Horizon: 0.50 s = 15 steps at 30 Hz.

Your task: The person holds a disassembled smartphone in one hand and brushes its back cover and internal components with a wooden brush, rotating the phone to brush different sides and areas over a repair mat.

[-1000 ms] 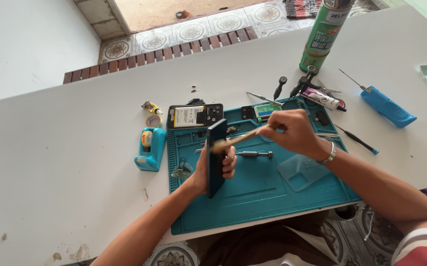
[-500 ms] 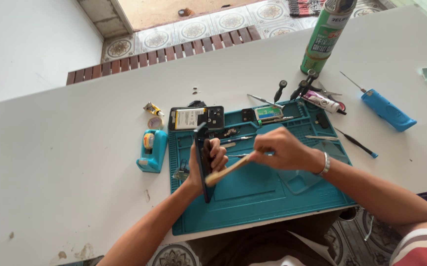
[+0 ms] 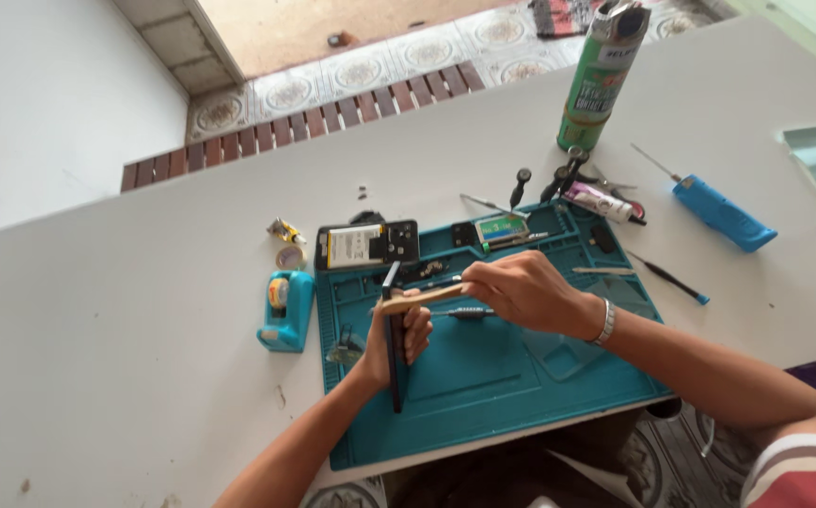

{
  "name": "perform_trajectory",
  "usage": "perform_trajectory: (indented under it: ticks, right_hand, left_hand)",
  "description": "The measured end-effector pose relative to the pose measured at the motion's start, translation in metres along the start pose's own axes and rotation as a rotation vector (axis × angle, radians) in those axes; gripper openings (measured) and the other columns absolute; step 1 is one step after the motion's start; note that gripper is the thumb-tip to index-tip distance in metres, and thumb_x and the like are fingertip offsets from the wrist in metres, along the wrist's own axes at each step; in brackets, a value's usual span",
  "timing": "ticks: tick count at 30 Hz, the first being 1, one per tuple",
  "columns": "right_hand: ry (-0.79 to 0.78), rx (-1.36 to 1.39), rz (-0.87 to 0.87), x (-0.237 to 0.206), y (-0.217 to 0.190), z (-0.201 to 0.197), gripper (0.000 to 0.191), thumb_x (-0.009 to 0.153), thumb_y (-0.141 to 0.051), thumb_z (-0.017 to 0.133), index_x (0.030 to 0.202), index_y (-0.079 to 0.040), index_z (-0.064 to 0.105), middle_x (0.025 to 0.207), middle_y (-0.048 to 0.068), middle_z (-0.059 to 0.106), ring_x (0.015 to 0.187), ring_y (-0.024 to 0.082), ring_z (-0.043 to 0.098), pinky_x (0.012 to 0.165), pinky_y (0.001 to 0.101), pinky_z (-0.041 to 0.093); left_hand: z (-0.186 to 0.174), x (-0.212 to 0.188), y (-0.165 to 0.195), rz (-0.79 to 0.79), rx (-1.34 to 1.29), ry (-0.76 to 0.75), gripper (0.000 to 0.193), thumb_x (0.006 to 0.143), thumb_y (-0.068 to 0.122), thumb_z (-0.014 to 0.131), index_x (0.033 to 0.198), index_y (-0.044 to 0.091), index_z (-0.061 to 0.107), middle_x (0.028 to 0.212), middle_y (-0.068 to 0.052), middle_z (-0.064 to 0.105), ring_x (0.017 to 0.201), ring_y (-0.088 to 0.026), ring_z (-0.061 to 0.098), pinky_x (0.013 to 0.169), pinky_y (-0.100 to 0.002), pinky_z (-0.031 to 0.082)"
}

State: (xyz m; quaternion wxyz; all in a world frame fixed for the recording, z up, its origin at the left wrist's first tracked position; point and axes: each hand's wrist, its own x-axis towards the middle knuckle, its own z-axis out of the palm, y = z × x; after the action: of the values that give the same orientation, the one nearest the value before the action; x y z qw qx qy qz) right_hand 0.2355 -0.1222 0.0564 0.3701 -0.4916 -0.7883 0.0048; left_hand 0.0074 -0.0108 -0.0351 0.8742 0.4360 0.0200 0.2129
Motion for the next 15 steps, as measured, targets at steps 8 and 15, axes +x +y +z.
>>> perform_trajectory:
  ticks: [8,15]
  right_hand:
    - [-0.026,0.2,0.079,-0.005,-0.001,0.001,0.024,0.104,-0.02,0.056,0.088,-0.003,0.057,0.063,0.006,0.055,0.049,0.018,0.051,0.046,0.0322,0.041]
    - [-0.102,0.327,0.259,-0.009,-0.001,0.009,0.036,0.107,-0.027,0.046,0.08,-0.005,0.051,0.053,0.006,0.042,0.041,0.017,0.039,0.043,0.0336,0.034]
  left_hand:
    - [0.008,-0.002,0.004,0.038,0.248,0.008,0.06,0.1,0.075,0.032,0.083,0.018,0.038,0.062,0.006,0.037,0.047,-0.003,0.033,0.038,-0.019,0.033]
    - [0.014,-0.005,0.002,-0.024,0.474,0.155,0.059,0.098,0.065,0.035,0.096,0.011,0.057,0.072,0.006,0.052,0.06,-0.004,0.048,0.055,-0.019,0.043]
